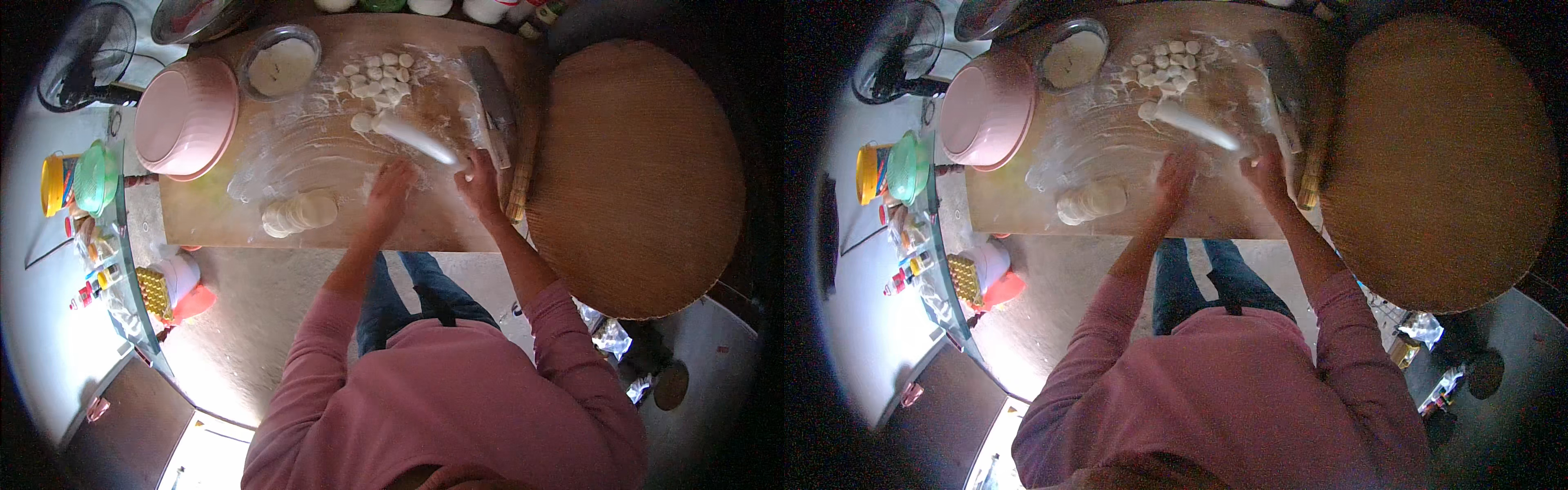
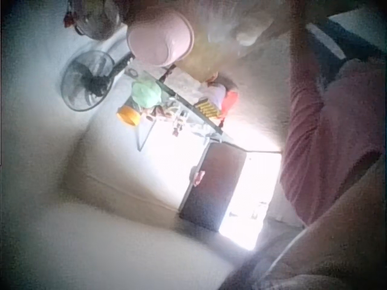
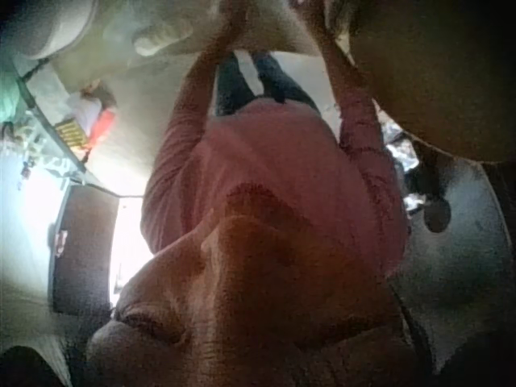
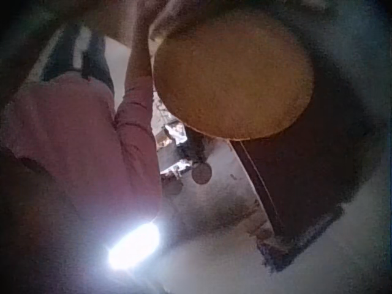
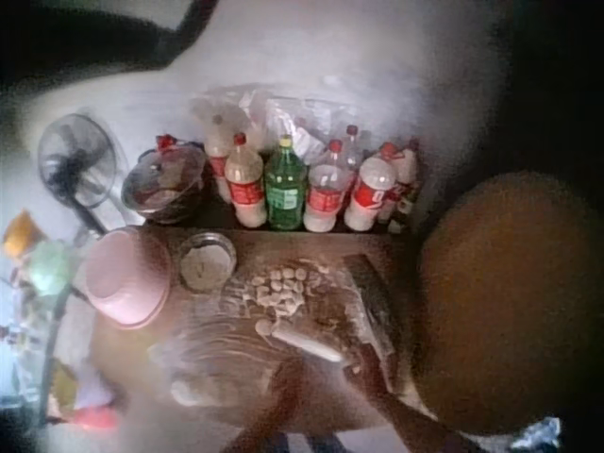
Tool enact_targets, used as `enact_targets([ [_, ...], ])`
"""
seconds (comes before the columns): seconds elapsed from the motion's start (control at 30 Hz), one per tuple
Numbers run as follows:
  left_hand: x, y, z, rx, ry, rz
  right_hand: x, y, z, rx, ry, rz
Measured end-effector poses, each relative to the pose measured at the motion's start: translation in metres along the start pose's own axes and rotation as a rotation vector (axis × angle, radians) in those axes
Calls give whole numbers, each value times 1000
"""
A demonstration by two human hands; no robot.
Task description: The person rolls small dough balls into flat circular discs using a rolling pin on a floured wooden table. They repeatedly pick up a dough ball, flatten it, and place the finished disc aside. The process continues with multiple dough pieces.
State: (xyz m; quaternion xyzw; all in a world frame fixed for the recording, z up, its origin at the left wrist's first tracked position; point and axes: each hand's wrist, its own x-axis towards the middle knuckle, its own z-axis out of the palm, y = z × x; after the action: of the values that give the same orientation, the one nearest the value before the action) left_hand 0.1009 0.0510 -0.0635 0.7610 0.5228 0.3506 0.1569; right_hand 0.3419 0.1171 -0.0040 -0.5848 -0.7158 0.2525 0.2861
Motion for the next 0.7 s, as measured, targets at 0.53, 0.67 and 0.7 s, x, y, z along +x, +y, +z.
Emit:
enact_targets([
  [0.53,15,16,-83,498,-333,-221,-6,-13,17,-383,-98,-387],
  [0.67,19,23,-75,489,-317,-298,21,-9,19,-306,-111,-379],
  [0.7,4,34,-73,514,-356,-304,4,-7,15,-339,-113,-394],
])
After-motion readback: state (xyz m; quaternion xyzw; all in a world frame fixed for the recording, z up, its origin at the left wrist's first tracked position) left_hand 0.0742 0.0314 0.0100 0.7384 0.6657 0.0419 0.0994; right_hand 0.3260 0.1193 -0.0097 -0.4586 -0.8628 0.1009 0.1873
